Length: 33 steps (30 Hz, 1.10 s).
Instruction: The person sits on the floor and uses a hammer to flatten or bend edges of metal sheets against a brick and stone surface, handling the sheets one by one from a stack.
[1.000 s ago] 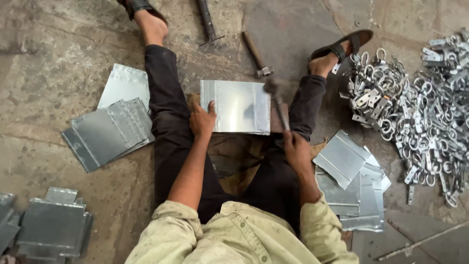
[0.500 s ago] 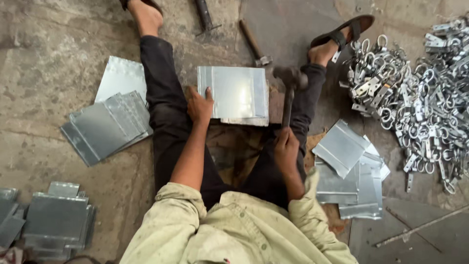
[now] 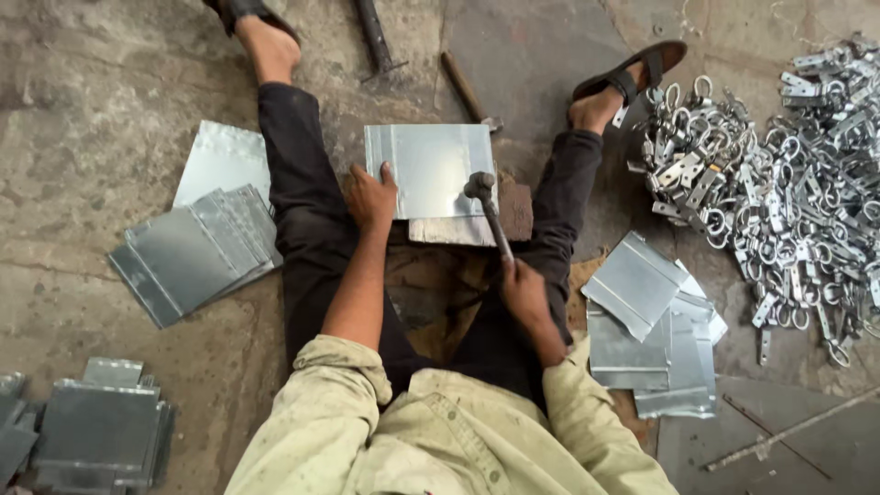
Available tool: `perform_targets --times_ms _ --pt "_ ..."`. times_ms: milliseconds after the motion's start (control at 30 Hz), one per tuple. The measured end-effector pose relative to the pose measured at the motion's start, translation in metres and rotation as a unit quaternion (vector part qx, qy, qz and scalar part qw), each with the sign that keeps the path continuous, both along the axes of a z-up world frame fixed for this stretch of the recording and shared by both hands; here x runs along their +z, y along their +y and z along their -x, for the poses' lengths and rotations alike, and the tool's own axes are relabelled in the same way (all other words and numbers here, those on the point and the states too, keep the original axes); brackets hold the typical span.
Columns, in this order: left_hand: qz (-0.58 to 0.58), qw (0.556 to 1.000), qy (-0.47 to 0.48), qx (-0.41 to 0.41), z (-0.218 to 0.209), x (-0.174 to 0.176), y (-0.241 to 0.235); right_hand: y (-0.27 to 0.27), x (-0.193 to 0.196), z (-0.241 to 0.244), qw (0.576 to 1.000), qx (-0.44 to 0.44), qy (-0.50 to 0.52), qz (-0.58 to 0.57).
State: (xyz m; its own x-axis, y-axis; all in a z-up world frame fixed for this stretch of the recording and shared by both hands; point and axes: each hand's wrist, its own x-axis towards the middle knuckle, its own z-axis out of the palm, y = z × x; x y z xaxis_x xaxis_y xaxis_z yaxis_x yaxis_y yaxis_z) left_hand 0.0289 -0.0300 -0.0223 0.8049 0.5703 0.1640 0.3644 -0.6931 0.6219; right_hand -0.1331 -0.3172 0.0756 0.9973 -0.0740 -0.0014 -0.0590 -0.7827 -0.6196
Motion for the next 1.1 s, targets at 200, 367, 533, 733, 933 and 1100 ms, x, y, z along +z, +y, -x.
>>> perform_targets --times_ms 200,367,533,733,933,1100 --pt "0.022 0.998 0.061 -0.015 -0.005 0.02 -0.003 0.001 -0.015 0.013 0.992 -0.052 -0.076 -0.09" --pt "0.083 0.992 0.094 -0.023 0.001 0.044 0.001 -0.02 0.015 -0.004 0.995 -0.063 0.046 -0.056" --pt "0.026 0.996 0.08 -0.01 0.001 0.03 -0.002 0.006 0.014 0.028 0.996 -0.033 -0.072 -0.052" --pt "-0.038 0.998 0.041 0.005 -0.011 0.022 -0.001 -0.012 0.006 0.01 0.995 -0.066 0.031 -0.071" --pt "0.103 0.988 0.115 -0.016 -0.002 0.03 -0.02 -0.021 -0.026 0.022 0.999 -0.025 -0.021 -0.008" --pt "0.085 0.991 0.074 -0.068 -0.001 0.011 -0.039 -0.006 0.049 0.026 0.985 -0.102 0.098 -0.099"
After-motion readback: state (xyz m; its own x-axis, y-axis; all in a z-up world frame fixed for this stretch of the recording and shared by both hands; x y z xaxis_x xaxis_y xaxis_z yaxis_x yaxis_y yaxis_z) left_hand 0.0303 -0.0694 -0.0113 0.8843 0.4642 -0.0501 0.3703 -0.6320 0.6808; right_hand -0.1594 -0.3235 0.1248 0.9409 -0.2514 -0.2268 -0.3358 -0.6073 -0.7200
